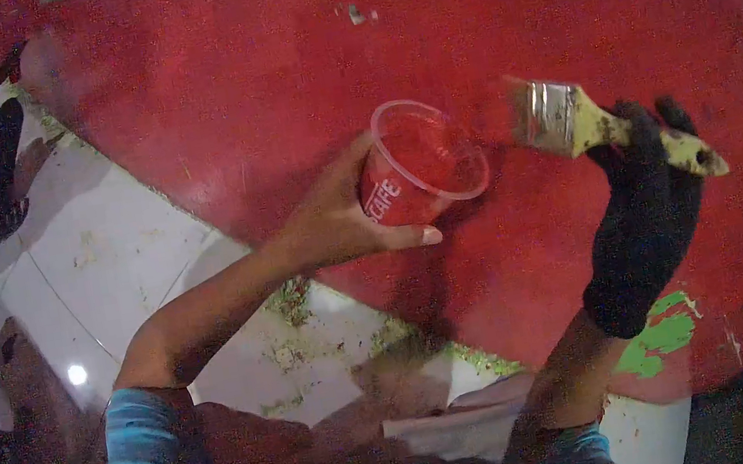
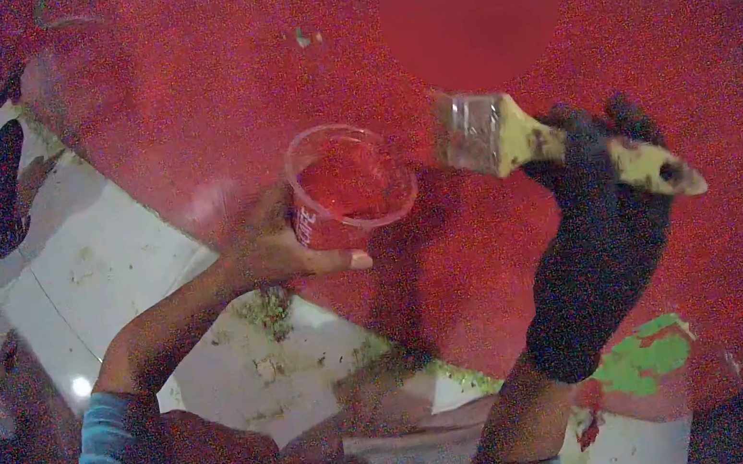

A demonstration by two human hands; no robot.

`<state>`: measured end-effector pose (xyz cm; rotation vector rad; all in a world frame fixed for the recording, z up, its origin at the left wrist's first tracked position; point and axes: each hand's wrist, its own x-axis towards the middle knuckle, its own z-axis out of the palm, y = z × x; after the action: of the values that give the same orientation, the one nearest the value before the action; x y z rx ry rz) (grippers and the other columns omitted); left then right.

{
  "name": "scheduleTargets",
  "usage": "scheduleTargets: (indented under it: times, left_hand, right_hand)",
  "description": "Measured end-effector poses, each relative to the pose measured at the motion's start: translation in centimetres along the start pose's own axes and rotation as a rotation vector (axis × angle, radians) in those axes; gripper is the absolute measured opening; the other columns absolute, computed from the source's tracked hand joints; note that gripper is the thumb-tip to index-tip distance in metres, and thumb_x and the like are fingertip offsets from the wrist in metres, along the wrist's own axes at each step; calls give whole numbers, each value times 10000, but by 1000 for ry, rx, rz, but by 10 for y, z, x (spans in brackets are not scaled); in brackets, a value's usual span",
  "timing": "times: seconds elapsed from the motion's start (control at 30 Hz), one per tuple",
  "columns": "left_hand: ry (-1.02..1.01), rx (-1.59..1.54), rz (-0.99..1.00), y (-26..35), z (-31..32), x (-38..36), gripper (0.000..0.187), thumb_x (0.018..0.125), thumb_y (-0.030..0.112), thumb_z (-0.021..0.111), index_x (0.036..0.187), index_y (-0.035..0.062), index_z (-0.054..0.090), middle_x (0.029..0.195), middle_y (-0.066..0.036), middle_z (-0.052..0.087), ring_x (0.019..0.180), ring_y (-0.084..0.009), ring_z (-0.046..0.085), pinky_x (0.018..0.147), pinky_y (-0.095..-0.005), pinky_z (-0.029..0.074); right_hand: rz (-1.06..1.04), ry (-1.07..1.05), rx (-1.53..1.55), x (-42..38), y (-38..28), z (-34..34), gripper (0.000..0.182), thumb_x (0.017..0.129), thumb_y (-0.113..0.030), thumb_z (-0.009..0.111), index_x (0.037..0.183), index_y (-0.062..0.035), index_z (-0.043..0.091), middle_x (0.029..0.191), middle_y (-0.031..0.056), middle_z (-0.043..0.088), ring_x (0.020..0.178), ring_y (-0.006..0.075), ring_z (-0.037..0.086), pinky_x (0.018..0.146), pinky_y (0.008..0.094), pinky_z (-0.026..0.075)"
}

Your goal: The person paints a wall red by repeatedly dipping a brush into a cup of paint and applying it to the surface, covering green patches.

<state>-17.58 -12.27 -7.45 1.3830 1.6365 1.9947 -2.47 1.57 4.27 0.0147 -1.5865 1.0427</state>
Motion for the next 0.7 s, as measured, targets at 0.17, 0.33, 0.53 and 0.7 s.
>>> scheduleTargets:
  times: [0.17, 0.33, 0.53, 0.7]
  left_hand:
    - [-65, 67, -109, -17, 21, -10, 975, 510, 272, 848, 1273, 2, 305, 1230, -125, 428, 1146, -224, 416, 993, -354, 323]
    - [-104, 4, 168, -34, 30, -9, 998, 495, 245, 854, 1281, 7, 288, 1250, -127, 404, 1174, -218, 383, 1008, -351, 299]
    - [-94, 103, 391, -50, 43, -7, 987, 496, 199, 850, 1284, 16, 285, 1254, -117, 406, 1182, -214, 380, 1008, -350, 302]
    - [-185, -51, 156, -60, 45, -14, 1033, 482, 169, 858, 1301, 25, 246, 1274, -125, 387, 1192, -222, 372, 1015, -363, 291]
  right_hand:
    - [49, -121, -274, -6, -6, -5, 190, 801, 8, 525, 982, -15, 579, 1102, 164, 503, 929, 226, 558, 730, 306, 508]
    - [-219, -456, -622, -7, 5, -18, 166, 809, -1, 508, 953, 13, 588, 1086, 147, 523, 912, 203, 567, 708, 300, 498]
    - [139, -309, -340, -20, -1, 1, 197, 787, -62, 572, 965, 20, 568, 957, 112, 589, 787, 178, 597, 674, 282, 496]
    - [261, -412, -33, -35, 4, 7, 203, 758, -61, 612, 951, -13, 571, 814, 66, 624, 750, 156, 603, 664, 273, 490]
